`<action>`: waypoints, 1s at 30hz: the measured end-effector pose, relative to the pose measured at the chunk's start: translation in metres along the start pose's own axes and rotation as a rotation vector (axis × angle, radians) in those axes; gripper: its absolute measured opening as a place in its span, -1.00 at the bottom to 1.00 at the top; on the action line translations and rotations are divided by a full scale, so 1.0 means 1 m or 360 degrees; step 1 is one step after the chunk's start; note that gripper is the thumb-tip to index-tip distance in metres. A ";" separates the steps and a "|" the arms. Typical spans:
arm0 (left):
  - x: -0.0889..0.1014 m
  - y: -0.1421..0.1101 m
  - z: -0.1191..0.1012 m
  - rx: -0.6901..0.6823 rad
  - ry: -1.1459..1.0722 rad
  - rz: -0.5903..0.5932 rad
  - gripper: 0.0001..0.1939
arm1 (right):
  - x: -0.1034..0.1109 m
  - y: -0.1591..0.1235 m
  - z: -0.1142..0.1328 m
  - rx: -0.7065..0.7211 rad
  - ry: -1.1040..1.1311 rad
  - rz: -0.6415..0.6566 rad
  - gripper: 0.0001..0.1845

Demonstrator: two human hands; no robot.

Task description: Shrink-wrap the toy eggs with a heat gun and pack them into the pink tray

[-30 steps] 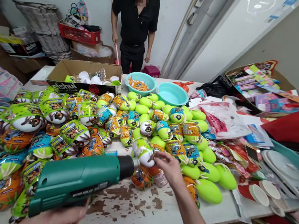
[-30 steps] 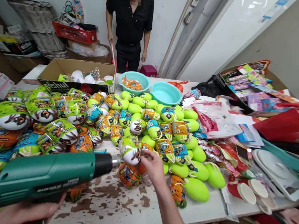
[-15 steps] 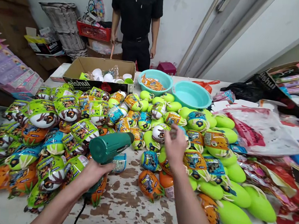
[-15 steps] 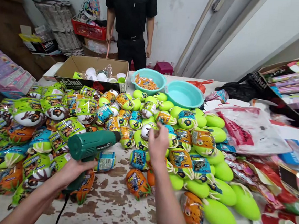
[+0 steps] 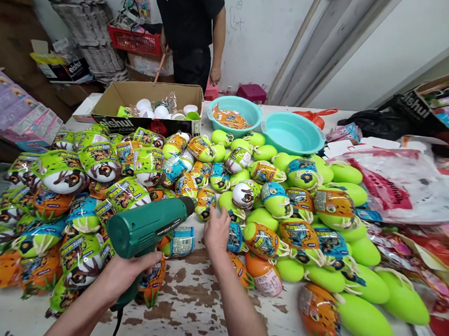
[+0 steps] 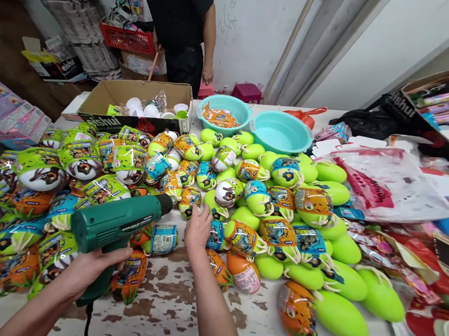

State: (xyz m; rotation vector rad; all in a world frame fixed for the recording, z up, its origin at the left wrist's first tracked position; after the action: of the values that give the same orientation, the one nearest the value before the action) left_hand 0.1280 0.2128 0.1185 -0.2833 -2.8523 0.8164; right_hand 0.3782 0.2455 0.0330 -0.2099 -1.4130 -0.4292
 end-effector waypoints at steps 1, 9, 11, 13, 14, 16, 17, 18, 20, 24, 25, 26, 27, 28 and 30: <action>0.001 -0.001 0.002 0.0008 0.0006 0.0005 -0.63 | -0.004 -0.001 0.002 0.0014 0.0046 0.0021 -0.49; -0.002 0.006 -0.007 -0.0129 0.0128 0.0054 -0.73 | -0.018 0.018 -0.008 -0.0365 0.0132 0.0260 -0.67; -0.001 0.005 -0.010 -0.0144 0.0131 0.0056 -0.72 | -0.008 0.022 -0.008 -0.0262 0.0132 0.0174 -0.73; 0.002 0.002 -0.011 -0.0118 0.0118 0.0064 -0.71 | 0.010 0.020 -0.008 -0.0044 0.0138 0.0013 -0.74; 0.003 0.000 -0.011 -0.0108 0.0111 0.0085 -0.70 | 0.021 0.017 -0.008 0.0087 0.0148 -0.0068 -0.74; 0.005 -0.006 -0.011 -0.0088 0.0080 0.0156 -0.70 | 0.043 0.006 -0.012 0.0331 0.0200 -0.0185 -0.71; 0.006 -0.008 -0.010 -0.0061 0.0059 0.0188 -0.70 | 0.055 0.001 -0.016 0.0439 0.0251 -0.0213 -0.70; 0.007 -0.011 -0.009 -0.0020 0.0037 0.0211 -0.70 | 0.066 -0.005 -0.020 0.0537 0.0322 -0.0228 -0.70; 0.010 -0.016 -0.008 0.0077 -0.0027 0.0241 -0.70 | 0.089 -0.012 -0.031 0.0651 0.0505 -0.0234 -0.72; 0.011 -0.024 -0.019 0.0140 -0.0224 0.0339 -0.74 | 0.109 -0.014 -0.065 0.0376 0.0997 -0.0152 -0.86; 0.013 -0.026 -0.023 0.0124 -0.0284 0.0339 -0.73 | 0.104 -0.013 -0.075 0.0199 0.1188 -0.0089 -0.91; 0.016 -0.028 -0.026 0.0109 -0.0334 0.0325 -0.72 | 0.095 -0.014 -0.084 -0.0004 0.1408 -0.0010 -0.90; 0.020 -0.030 -0.027 0.0096 -0.0372 0.0299 -0.71 | 0.083 -0.017 -0.090 -0.0218 0.1636 0.0077 -0.82; 0.024 -0.033 -0.027 0.0092 -0.0397 0.0268 -0.70 | 0.071 -0.021 -0.093 -0.0425 0.1849 0.0158 -0.74; 0.031 -0.041 -0.022 0.0132 -0.0401 0.0231 -0.70 | 0.050 -0.031 -0.091 -0.0751 0.2152 0.0266 -0.60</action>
State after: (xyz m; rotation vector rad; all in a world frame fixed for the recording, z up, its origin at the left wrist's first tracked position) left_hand 0.0971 0.1967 0.1624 -0.4075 -3.0466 1.0659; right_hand 0.4530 0.1733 0.0649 -0.3235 0.0436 -0.5879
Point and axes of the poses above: each hand's wrist, its own y-axis towards the middle knuckle, its own x-axis out of the back of the hand, z = x × y, the point moved 9 cm from there along y, towards the middle knuckle, and after that the axes turned 14 degrees about -y, right-handed, at the moved point
